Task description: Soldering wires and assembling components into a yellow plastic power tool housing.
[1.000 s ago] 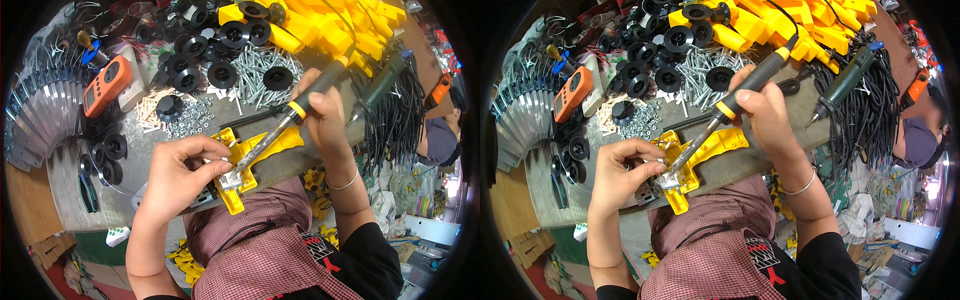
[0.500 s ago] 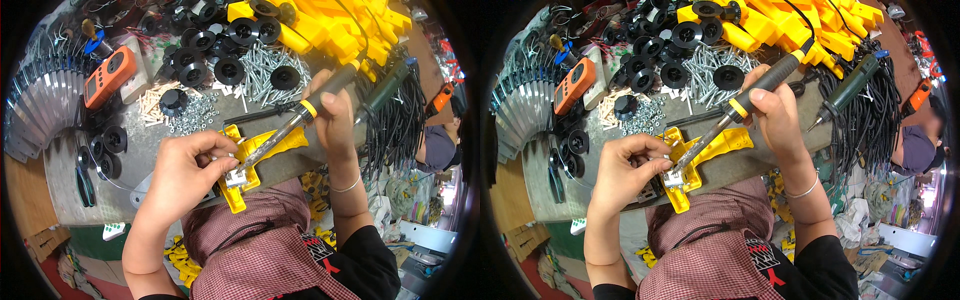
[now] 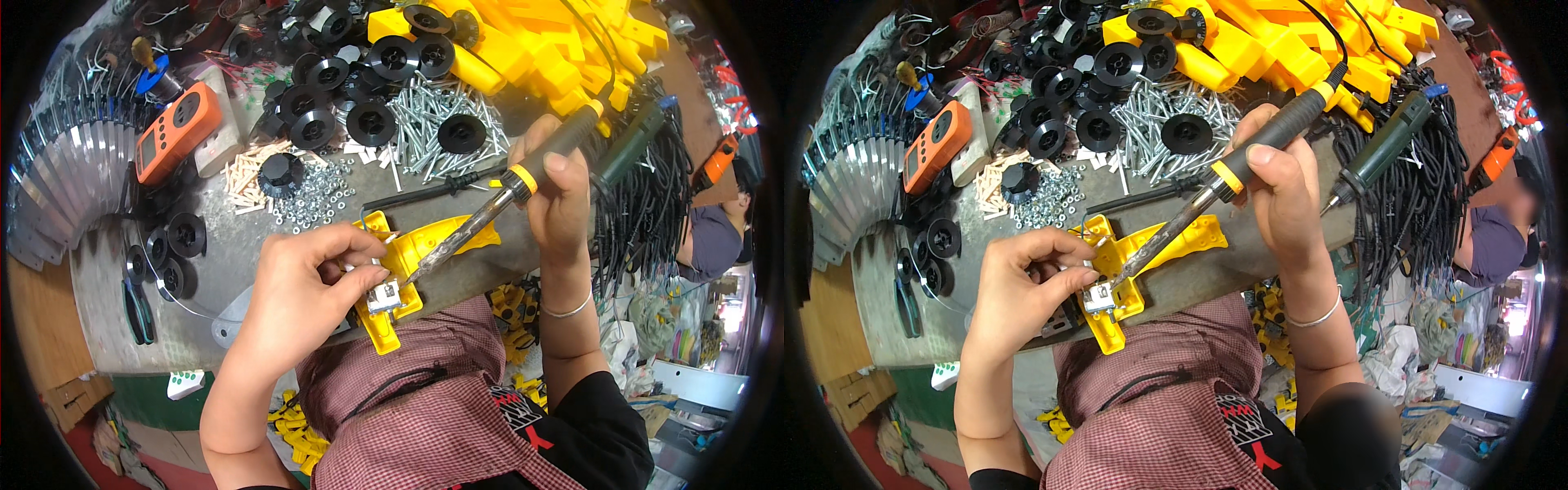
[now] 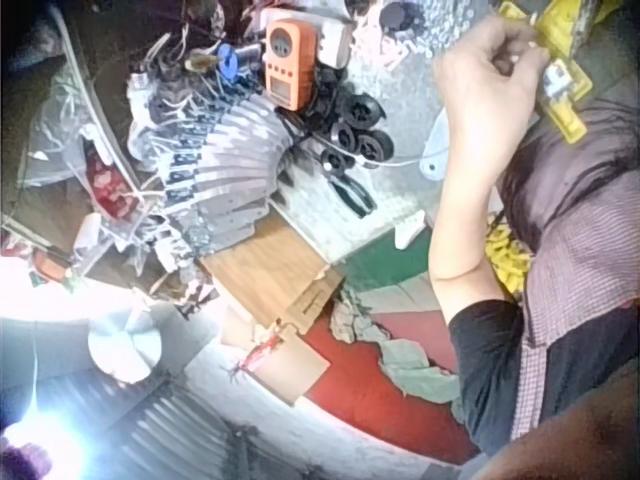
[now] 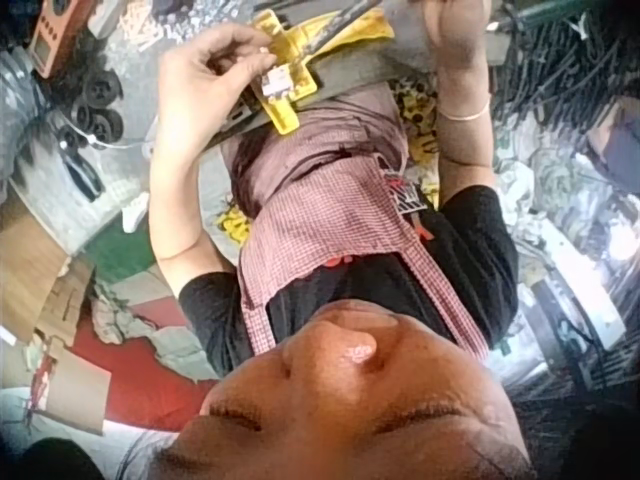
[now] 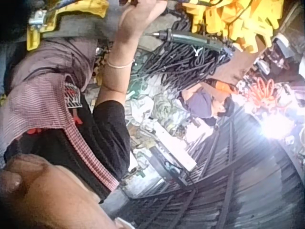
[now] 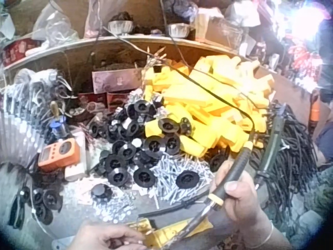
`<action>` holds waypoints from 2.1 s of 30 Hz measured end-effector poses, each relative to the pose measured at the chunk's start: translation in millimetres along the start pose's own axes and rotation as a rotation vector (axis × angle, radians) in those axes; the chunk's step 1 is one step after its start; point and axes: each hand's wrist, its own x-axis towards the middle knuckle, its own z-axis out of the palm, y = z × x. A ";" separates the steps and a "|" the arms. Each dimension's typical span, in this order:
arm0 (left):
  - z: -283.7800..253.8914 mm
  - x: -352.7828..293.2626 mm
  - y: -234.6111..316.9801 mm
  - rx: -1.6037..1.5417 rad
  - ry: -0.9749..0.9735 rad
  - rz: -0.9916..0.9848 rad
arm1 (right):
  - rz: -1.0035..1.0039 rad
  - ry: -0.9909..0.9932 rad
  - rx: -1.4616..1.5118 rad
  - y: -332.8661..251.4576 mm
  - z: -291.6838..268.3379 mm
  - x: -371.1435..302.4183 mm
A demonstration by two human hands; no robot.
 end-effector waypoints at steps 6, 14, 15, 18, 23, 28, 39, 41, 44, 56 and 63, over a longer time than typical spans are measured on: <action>-0.1 1.1 1.1 -0.045 0.010 -0.022 | -0.051 0.010 -0.004 -7.5 1.8 3.0; -1.3 -0.6 -2.0 -0.052 0.001 -0.024 | -0.374 0.232 0.060 -46.0 40.6 35.4; -0.5 -0.4 -4.5 -0.069 -0.007 -0.014 | -0.388 0.208 0.047 -50.8 46.6 42.6; -0.1 0.1 -11.9 -0.022 0.003 0.073 | -0.395 0.006 -0.108 -58.1 88.1 66.6; -2.7 -2.0 -1.5 0.042 0.007 0.083 | -0.731 -0.231 -0.184 -4.8 148.7 143.5; -1.9 -2.9 -6.6 0.055 -0.006 0.078 | -0.804 -0.206 -0.636 22.6 183.1 181.6; -0.4 3.9 1.1 0.002 -0.012 0.068 | -0.815 -0.120 -1.193 40.4 167.5 202.6; -3.5 2.3 -4.6 -0.018 -0.008 0.069 | -0.657 -0.254 -1.179 15.6 154.8 177.0; -4.0 0.7 -10.6 -0.052 0.020 0.028 | -0.458 -0.383 -0.918 -27.2 126.7 110.4; 3.7 -2.0 -4.1 -0.002 0.036 0.060 | 0.025 -0.350 -0.469 9.6 58.3 -95.6; 5.4 -1.1 -4.7 0.026 0.064 0.069 | -0.097 -0.387 -0.595 24.0 58.2 -96.7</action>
